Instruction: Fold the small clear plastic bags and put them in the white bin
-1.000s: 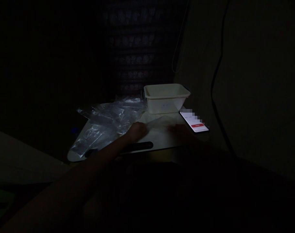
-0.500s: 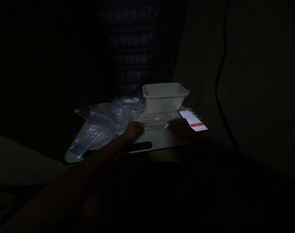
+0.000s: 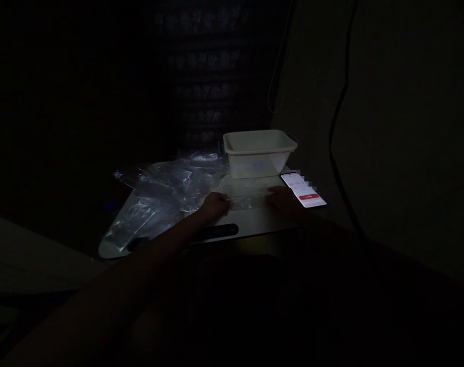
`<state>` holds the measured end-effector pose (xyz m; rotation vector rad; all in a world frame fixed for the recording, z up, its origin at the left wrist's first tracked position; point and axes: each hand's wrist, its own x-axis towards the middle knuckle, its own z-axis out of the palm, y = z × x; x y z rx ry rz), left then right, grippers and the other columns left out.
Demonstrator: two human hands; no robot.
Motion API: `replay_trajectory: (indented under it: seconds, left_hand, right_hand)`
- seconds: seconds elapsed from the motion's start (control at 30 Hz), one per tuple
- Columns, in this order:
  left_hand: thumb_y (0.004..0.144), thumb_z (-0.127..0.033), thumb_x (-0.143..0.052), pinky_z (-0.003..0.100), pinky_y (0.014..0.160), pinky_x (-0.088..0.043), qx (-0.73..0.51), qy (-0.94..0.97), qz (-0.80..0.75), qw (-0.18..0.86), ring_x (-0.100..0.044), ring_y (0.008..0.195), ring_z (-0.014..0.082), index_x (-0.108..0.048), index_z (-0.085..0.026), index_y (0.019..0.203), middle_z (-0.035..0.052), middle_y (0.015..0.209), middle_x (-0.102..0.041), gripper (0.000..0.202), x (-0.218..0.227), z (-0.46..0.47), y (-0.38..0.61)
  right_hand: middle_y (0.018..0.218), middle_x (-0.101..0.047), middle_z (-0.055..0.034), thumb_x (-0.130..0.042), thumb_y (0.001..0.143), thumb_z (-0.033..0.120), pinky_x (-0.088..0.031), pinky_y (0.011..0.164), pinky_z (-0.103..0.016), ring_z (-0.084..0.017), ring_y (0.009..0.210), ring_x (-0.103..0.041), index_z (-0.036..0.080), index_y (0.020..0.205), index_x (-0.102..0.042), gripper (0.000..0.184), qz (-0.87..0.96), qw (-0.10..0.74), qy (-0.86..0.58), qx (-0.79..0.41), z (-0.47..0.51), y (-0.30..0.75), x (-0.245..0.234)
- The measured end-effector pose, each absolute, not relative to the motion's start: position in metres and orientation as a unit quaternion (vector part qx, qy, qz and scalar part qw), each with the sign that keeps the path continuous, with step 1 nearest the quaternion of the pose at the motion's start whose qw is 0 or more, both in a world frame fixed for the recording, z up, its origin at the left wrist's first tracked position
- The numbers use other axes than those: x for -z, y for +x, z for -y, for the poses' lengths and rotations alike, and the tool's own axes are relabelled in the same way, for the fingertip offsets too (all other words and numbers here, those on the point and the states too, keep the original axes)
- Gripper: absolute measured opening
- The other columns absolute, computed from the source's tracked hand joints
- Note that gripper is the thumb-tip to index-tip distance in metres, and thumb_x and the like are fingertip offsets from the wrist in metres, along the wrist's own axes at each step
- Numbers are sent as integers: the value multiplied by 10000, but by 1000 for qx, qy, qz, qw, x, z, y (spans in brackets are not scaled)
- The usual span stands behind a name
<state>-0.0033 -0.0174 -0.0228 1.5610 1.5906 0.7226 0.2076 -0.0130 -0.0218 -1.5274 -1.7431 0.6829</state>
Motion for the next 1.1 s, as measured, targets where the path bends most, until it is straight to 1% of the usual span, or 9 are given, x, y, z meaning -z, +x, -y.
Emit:
replay_trajectory:
  seconds: [0.1, 0.2, 0.3, 0.43, 0.57, 0.73, 0.8, 0.9, 1.1]
  left_hand:
    - [653, -120, -494, 164, 396, -310, -275, 620, -633, 373, -398, 334, 47, -508, -124, 513, -52, 356, -424, 141, 25, 14, -2]
    - [654, -119, -481, 169, 410, -329, -256, 634, -643, 346, -421, 350, 55, -540, -119, 538, -42, 373, -442, 130, 27, 13, -2]
    - [650, -125, -490, 170, 426, -345, -244, 639, -656, 320, -450, 382, 64, -574, -118, 585, -29, 407, -479, 107, 28, 12, -1]
    - [646, -116, -504, 163, 433, -351, -247, 633, -668, 304, -482, 424, 70, -591, -116, 637, -16, 461, -521, 88, 27, 12, 0]
    - [652, -115, -496, 162, 402, -333, -240, 627, -672, 314, -454, 387, 64, -593, -109, 637, -24, 433, -490, 98, 24, 15, 1]
    - [656, -125, -484, 169, 395, -331, -239, 626, -676, 308, -451, 379, 75, -602, -104, 639, -23, 397, -470, 121, 20, 18, 2]
    - [651, -127, -488, 169, 398, -334, -216, 637, -678, 297, -459, 386, 79, -608, -105, 637, -21, 395, -473, 122, 18, 19, 1]
    - [651, -141, -507, 164, 436, -359, -204, 650, -681, 268, -502, 446, 87, -620, -111, 668, -6, 451, -526, 118, 16, 19, 0]
    - [663, -165, -505, 182, 545, -406, -189, 672, -681, 221, -565, 584, 118, -629, -108, 776, 32, 602, -613, 176, 16, 19, 1]
  right_hand:
    - [747, -638, -85, -520, 612, 140, -446, 519, -225, -135, 614, -577, 86, 944, -549, 337, 631, 366, -625, -278, 14, 206, 22]
    - [784, -638, -101, -506, 615, 123, -462, 536, -242, -146, 629, -588, 72, 1035, -494, 423, 618, 354, -641, -286, 16, 204, 23]
    - [800, -637, -92, -505, 621, 133, -475, 554, -260, -152, 642, -593, 105, 1025, -490, 406, 624, 375, -624, -282, 14, 203, 28]
    - [815, -636, -82, -524, 649, 215, -488, 548, -293, -167, 642, -598, 149, 1009, -486, 368, 622, 424, -585, -304, 5, 210, 39]
    - [781, -646, -79, -577, 616, 225, -493, 578, -304, -187, 684, -604, 147, 999, -490, 400, 630, 400, -576, -334, 0, 221, 41]
    - [824, -640, -84, -533, 624, 180, -490, 565, -287, -170, 676, -604, 141, 1110, -405, 504, 624, 385, -568, -373, 5, 221, 38]
    - [809, -633, -72, -522, 613, 178, -488, 550, -282, -164, 642, -599, 145, 1149, -363, 560, 626, 382, -574, -365, 8, 218, 38]
    - [797, -617, -59, -508, 608, 191, -488, 569, -282, -162, 652, -591, 151, 1180, -326, 601, 641, 386, -574, -333, 12, 214, 38]
    - [857, -588, -69, -458, 627, 183, -481, 599, -287, -158, 691, -575, 159, 1164, -335, 552, 682, 388, -559, -267, 13, 213, 38]
